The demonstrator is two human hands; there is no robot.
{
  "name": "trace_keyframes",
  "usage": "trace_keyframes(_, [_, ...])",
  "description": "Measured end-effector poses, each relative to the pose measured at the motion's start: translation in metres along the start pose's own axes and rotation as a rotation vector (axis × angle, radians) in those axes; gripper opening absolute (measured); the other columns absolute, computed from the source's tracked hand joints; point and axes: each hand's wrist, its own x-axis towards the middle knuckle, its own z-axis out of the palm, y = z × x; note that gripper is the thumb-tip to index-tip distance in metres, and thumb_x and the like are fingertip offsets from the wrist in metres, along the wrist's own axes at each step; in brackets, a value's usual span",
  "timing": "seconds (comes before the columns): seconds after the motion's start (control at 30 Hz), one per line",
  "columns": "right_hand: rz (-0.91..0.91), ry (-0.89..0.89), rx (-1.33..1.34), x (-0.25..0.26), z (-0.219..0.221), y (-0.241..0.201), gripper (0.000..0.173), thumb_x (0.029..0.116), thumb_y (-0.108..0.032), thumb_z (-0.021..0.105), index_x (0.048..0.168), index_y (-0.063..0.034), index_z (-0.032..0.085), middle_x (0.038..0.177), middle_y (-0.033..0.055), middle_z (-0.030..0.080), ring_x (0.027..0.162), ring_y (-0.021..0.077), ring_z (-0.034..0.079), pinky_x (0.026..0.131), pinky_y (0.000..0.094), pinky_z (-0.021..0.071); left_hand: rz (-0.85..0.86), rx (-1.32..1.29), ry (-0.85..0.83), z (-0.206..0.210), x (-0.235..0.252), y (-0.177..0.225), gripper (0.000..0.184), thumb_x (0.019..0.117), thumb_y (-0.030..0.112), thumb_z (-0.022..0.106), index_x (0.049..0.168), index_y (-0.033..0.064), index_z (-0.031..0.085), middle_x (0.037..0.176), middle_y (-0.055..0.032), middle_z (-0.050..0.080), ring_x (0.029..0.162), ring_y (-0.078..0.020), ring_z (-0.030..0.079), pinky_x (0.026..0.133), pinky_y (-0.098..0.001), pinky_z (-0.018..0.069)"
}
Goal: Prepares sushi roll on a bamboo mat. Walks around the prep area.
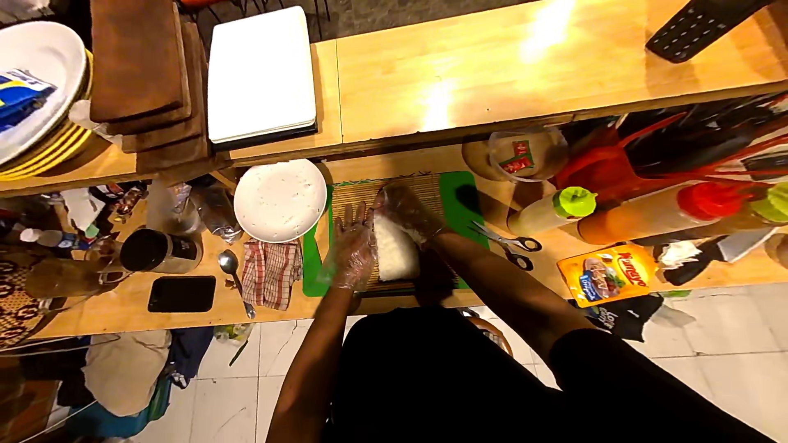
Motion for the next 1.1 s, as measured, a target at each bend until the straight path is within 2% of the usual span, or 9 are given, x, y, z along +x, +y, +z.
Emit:
trace_keyframes(0.1, [-0.016, -0.010, 0.036, 0.000, -0.008, -0.002, 0.025, 0.0982, -0.021, 0.066, 0.108, 0.0010, 0.071, 0.110, 0.0213, 0.070, 0.109, 0.0341, 0.066, 0.100, 0.0512, 0.0515, 0.012, -0.015, 0.060, 0.003, 0.001, 0.000, 0.054, 0.1070, 0.031, 0.034, 0.159, 0.0172, 0.038, 0.170, 0.0005, 0.024, 0.159, -0.0250, 0.013, 0.126, -0.0586, 0.0096])
trace_keyframes(0.13, [-0.025, 0.001, 0.065, 0.000, -0.009, -0.002, 0.024, 0.0970, -0.021, 0.067, 0.106, 0.0006, 0.072, 0.106, 0.0198, 0.071, 0.104, 0.0322, 0.068, 0.096, 0.0502, 0.0532, 0.005, 0.007, 0.036, 0.000, 0.002, 0.000, 0.055, 0.1069, 0.032, 0.033, 0.160, 0.0177, 0.037, 0.170, 0.0008, 0.023, 0.159, -0.0252, 0.012, 0.126, -0.0587, 0.0098])
trace_keyframes(0.23, [-0.032, 0.000, 0.030, 0.001, -0.007, -0.002, 0.023, 0.0953, -0.020, 0.069, 0.105, 0.0010, 0.071, 0.108, 0.0208, 0.070, 0.107, 0.0335, 0.066, 0.099, 0.0509, 0.0515, -0.010, 0.029, -0.037, -0.007, 0.004, 0.003, 0.056, 0.1074, 0.032, 0.033, 0.161, 0.0178, 0.033, 0.171, 0.0007, 0.020, 0.159, -0.0264, 0.011, 0.126, -0.0597, 0.0102])
trace_keyframes(0.4, [0.019, 0.034, 0.213, -0.006, -0.018, -0.005, 0.021, 0.0984, -0.019, 0.066, 0.108, -0.0005, 0.071, 0.105, 0.0167, 0.071, 0.102, 0.0269, 0.068, 0.095, 0.0466, 0.0549, 0.030, -0.054, 0.095, 0.005, -0.002, -0.004, 0.059, 0.1075, 0.035, 0.033, 0.162, 0.0134, 0.029, 0.171, -0.0016, 0.019, 0.159, -0.0214, 0.008, 0.128, -0.0547, 0.0075])
trace_keyframes(0.5, [0.074, 0.071, 0.202, -0.015, -0.025, -0.008, 0.019, 0.0980, -0.018, 0.067, 0.109, -0.0044, 0.072, 0.105, 0.0123, 0.072, 0.100, 0.0231, 0.070, 0.094, 0.0447, 0.0568, 0.018, -0.028, 0.023, -0.003, -0.007, 0.002, 0.058, 0.1080, 0.034, 0.035, 0.162, 0.0132, 0.031, 0.171, -0.0014, 0.020, 0.159, -0.0229, 0.007, 0.128, -0.0570, 0.0076])
trace_keyframes(0.67, [0.038, 0.048, 0.344, -0.026, -0.012, -0.006, 0.017, 0.0968, -0.013, 0.066, 0.106, 0.0008, 0.069, 0.098, 0.0141, 0.070, 0.093, 0.0215, 0.068, 0.087, 0.0403, 0.0570, 0.022, -0.014, -0.015, -0.003, -0.005, 0.003, 0.057, 0.1070, 0.032, 0.034, 0.162, 0.0149, 0.031, 0.171, 0.0019, 0.022, 0.159, -0.0245, 0.007, 0.126, -0.0596, 0.0083])
trace_keyframes(0.83, [0.041, 0.020, 0.173, -0.016, -0.019, -0.007, 0.024, 0.0987, -0.020, 0.065, 0.111, 0.0001, 0.071, 0.111, 0.0189, 0.070, 0.109, 0.0303, 0.067, 0.099, 0.0489, 0.0532, 0.012, -0.061, 0.015, -0.004, -0.005, 0.002, 0.057, 0.1064, 0.032, 0.035, 0.160, 0.0108, 0.035, 0.171, -0.0022, 0.022, 0.159, -0.0246, 0.009, 0.127, -0.0569, 0.0087])
trace_keyframes(0.97, [0.018, -0.032, 0.065, -0.006, -0.009, -0.010, 0.028, 0.0911, -0.024, 0.075, 0.106, -0.0001, 0.072, 0.108, 0.0201, 0.070, 0.106, 0.0337, 0.067, 0.097, 0.0531, 0.0529, 0.010, -0.066, 0.046, 0.000, -0.005, 0.002, 0.055, 0.1067, 0.031, 0.035, 0.158, 0.0115, 0.040, 0.170, -0.0007, 0.025, 0.159, -0.0237, 0.010, 0.128, -0.0559, 0.0092])
trace_keyframes(1.1, [-0.016, -0.036, 0.028, -0.004, -0.005, -0.013, 0.026, 0.0948, -0.021, 0.069, 0.104, 0.0028, 0.070, 0.108, 0.0225, 0.070, 0.107, 0.0353, 0.067, 0.097, 0.0523, 0.0521, 0.014, -0.043, 0.047, 0.001, -0.006, 0.002, 0.055, 0.1063, 0.031, 0.035, 0.158, 0.0120, 0.039, 0.170, -0.0016, 0.024, 0.159, -0.0253, 0.010, 0.127, -0.0567, 0.0096])
